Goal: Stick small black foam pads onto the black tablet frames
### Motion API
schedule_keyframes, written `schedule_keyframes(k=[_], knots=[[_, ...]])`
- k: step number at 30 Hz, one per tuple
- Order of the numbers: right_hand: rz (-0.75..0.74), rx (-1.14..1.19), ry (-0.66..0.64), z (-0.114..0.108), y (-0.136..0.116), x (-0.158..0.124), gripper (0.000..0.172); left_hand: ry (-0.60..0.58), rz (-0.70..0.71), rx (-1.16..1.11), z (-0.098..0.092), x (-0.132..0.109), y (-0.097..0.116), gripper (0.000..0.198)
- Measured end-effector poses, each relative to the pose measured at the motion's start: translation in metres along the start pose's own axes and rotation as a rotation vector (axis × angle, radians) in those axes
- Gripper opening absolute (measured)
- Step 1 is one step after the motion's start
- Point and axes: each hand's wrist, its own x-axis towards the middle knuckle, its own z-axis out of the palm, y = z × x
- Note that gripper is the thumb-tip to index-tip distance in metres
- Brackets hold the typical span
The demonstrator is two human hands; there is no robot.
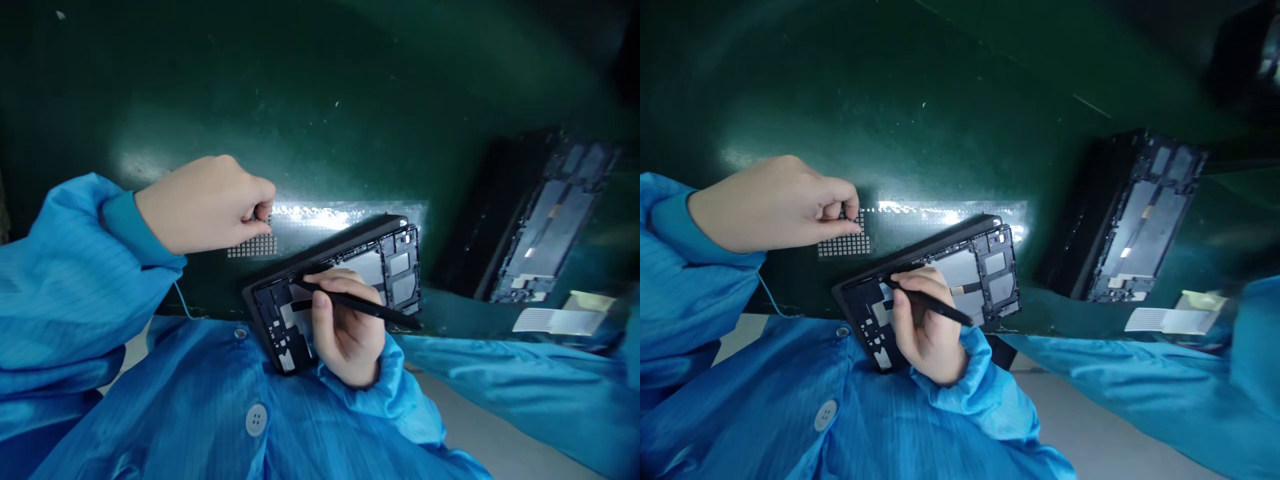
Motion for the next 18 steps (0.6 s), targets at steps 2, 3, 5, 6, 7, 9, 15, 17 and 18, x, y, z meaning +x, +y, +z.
schedule_keyframes(k=[2, 3, 5, 6, 7, 9, 15, 17, 18], knots=[[0.003, -0.032, -0.065, -0.008, -0.006, 0.008, 0.033, -0.014, -0.023, 0.001, -0.002, 0.000, 0.002, 0.012], [0.010, -0.032, -0.095, -0.012, -0.009, 0.017, 0.033, -0.020, -0.021, 0.002, -0.002, 0.000, 0.003, 0.011], [0.017, -0.018, -0.166, -0.019, -0.008, 0.042, 0.028, -0.026, 0.003, 0.008, -0.003, 0.001, 0.002, 0.010], [0.009, -0.015, -0.217, -0.022, -0.005, 0.058, 0.023, -0.026, 0.021, 0.015, -0.003, 0.001, 0.000, 0.008], [-0.004, -0.019, -0.279, -0.023, -0.001, 0.074, 0.019, -0.022, 0.038, 0.019, -0.003, 0.002, -0.001, 0.006], [-0.030, -0.029, -0.422, -0.022, 0.012, 0.102, 0.012, -0.011, 0.058, 0.013, -0.002, 0.003, -0.005, 0.006], [0.021, 0.017, -0.548, -0.017, 0.033, 0.118, 0.020, 0.021, 0.084, -0.060, 0.004, 0.004, -0.013, 0.006], [0.016, 0.020, -0.548, -0.017, 0.032, 0.115, 0.021, 0.031, 0.083, -0.062, 0.005, 0.004, -0.012, 0.007], [0.002, 0.006, -0.559, -0.017, 0.032, 0.115, 0.020, 0.030, 0.081, -0.054, 0.005, 0.005, -0.011, 0.007]])
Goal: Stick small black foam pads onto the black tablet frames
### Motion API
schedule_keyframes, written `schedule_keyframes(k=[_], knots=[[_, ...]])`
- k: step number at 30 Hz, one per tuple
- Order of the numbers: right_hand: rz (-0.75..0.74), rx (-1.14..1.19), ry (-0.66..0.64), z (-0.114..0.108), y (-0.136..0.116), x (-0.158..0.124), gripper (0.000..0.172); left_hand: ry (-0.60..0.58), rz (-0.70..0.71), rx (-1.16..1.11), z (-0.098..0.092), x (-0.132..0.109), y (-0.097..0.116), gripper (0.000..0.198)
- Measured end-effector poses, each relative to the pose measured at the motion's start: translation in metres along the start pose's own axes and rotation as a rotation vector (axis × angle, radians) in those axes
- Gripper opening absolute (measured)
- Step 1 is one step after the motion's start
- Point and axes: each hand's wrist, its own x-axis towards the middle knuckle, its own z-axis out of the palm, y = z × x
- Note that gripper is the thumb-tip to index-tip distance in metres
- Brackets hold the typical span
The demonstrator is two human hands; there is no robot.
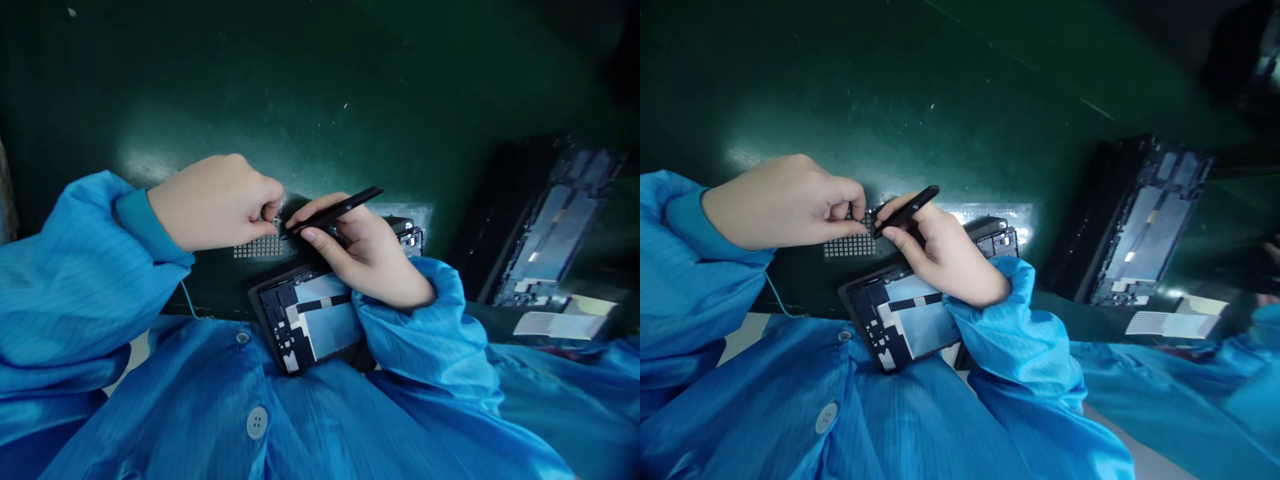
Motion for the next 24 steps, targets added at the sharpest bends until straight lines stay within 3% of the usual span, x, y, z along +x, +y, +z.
schedule_keyframes(k=[3, 6, 8, 12, 14, 18, 24], knots=[[-0.029, -0.068, -0.023, -0.003, -0.002, 0.004, 0.017, -0.024, -0.024, 0.053, -0.001, 0.002, 0.004, 0.007], [-0.012, -0.007, 0.034, -0.002, -0.007, -0.001, 0.014, -0.045, -0.064, 0.091, -0.004, 0.003, 0.009, 0.009], [0.040, 0.097, 0.176, 0.008, -0.013, -0.017, 0.010, -0.047, -0.089, 0.083, -0.005, 0.003, 0.011, 0.011], [0.118, 0.119, 0.657, 0.045, -0.023, -0.065, 0.006, -0.048, -0.094, 0.030, -0.005, 0.002, 0.009, 0.012], [0.098, 0.073, 0.761, 0.063, -0.023, -0.081, 0.007, -0.034, -0.064, 0.034, -0.005, 0.000, 0.007, 0.012], [0.022, 0.034, 0.741, 0.077, -0.018, -0.086, 0.013, -0.016, -0.017, 0.055, -0.006, -0.003, 0.008, 0.013], [-0.009, -0.114, 0.643, 0.069, -0.024, -0.088, 0.024, -0.118, -0.086, 0.140, -0.014, -0.004, 0.016, 0.018]])
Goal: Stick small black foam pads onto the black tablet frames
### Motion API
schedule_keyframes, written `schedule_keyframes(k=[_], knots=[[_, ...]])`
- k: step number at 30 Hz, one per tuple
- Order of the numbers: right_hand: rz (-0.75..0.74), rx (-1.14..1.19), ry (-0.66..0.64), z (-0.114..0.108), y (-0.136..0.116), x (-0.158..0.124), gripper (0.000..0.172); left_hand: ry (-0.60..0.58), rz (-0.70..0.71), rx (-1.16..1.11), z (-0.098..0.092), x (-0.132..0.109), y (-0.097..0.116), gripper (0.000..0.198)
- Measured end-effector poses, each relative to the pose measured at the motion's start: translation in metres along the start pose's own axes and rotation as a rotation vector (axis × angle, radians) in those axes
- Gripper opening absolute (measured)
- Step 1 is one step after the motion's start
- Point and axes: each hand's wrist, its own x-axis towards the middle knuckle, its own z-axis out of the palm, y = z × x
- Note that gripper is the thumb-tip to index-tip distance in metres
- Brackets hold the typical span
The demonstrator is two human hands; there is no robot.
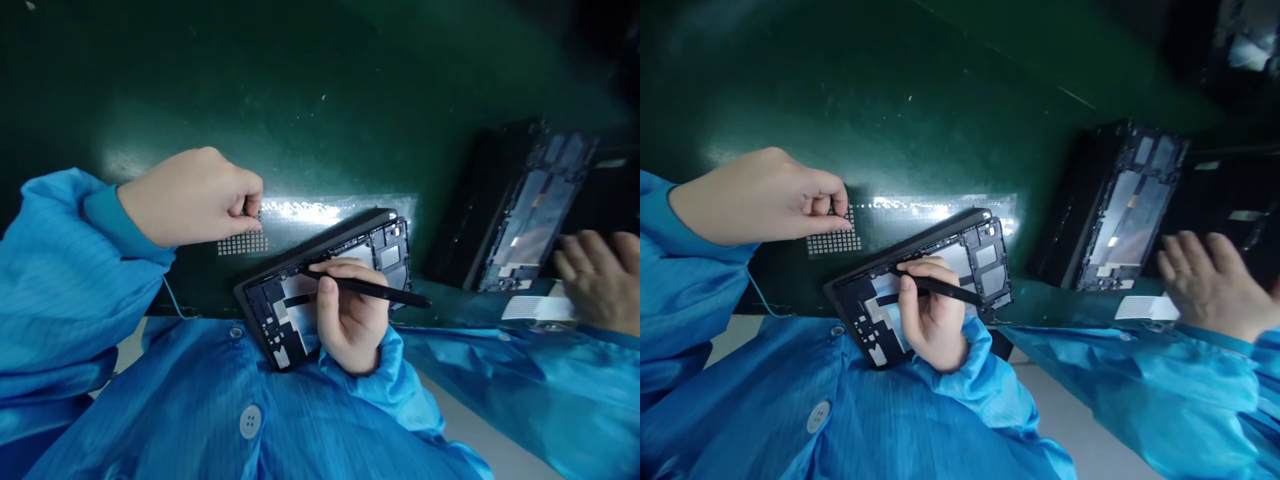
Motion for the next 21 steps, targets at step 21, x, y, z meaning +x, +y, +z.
schedule_keyframes(k=[21], knots=[[-0.082, -0.012, -0.566, 0.003, 0.019, 0.096, 0.011, 0.009, 0.005, -0.020, 0.003, 0.007, -0.004, 0.011]])
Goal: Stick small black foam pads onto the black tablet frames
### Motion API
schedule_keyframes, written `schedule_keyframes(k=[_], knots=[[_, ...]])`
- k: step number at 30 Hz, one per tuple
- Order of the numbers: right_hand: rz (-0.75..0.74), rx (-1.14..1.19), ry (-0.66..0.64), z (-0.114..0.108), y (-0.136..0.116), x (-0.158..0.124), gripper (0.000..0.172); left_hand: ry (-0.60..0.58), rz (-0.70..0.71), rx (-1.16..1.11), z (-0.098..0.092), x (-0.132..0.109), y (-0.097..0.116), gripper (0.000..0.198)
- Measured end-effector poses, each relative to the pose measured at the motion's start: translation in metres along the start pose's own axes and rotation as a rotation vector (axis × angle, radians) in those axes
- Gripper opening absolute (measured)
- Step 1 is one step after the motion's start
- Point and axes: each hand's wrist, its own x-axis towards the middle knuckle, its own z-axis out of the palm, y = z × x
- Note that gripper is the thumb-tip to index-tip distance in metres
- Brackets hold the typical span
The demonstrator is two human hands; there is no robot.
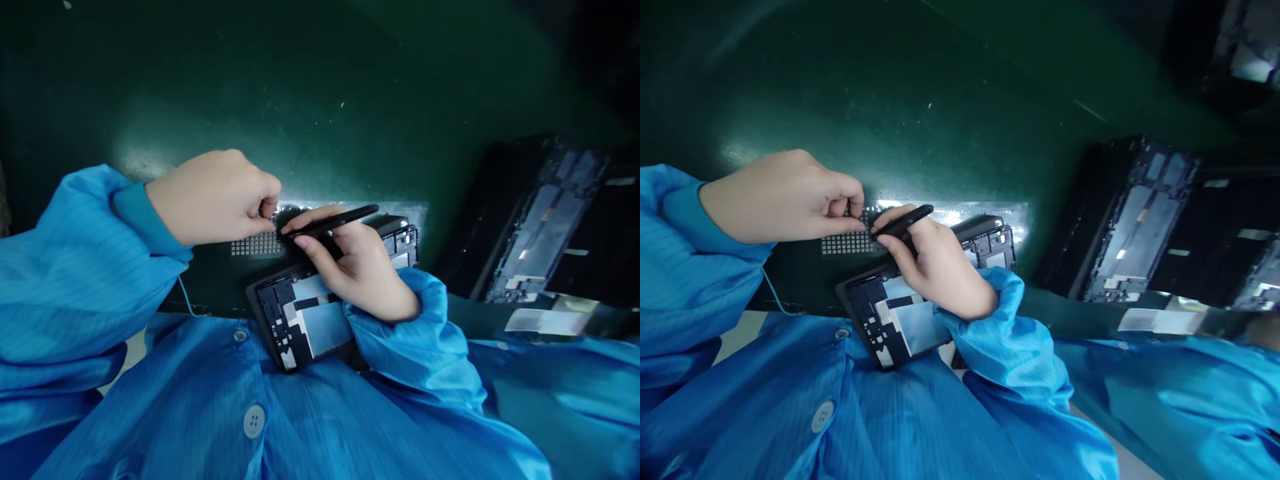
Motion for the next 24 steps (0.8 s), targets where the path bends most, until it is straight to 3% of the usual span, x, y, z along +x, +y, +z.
schedule_keyframes(k=[3, 5, 8, 11, 18, 24], knots=[[0.026, 0.075, 0.016, -0.003, -0.001, 0.000, 0.008, 0.000, 0.018, 0.046, -0.001, -0.001, 0.000, 0.014], [0.082, 0.257, 0.130, -0.005, -0.005, -0.008, 0.009, -0.011, 0.008, 0.070, -0.002, -0.002, 0.001, 0.017], [0.156, 0.446, 0.528, -0.002, -0.011, -0.033, 0.008, -0.026, -0.009, 0.056, -0.002, -0.003, 0.002, 0.019], [0.194, 0.323, 0.861, 0.009, -0.010, -0.062, 0.005, -0.023, -0.021, 0.007, -0.001, -0.003, 0.000, 0.021], [0.178, 0.158, 0.970, 0.026, 0.012, -0.086, 0.009, -0.008, -0.053, -0.015, 0.001, -0.001, -0.003, 0.032], [0.196, 0.098, 0.893, 0.018, 0.016, -0.085, 0.011, 0.054, 0.020, -0.050, 0.006, -0.004, -0.016, 0.049]])
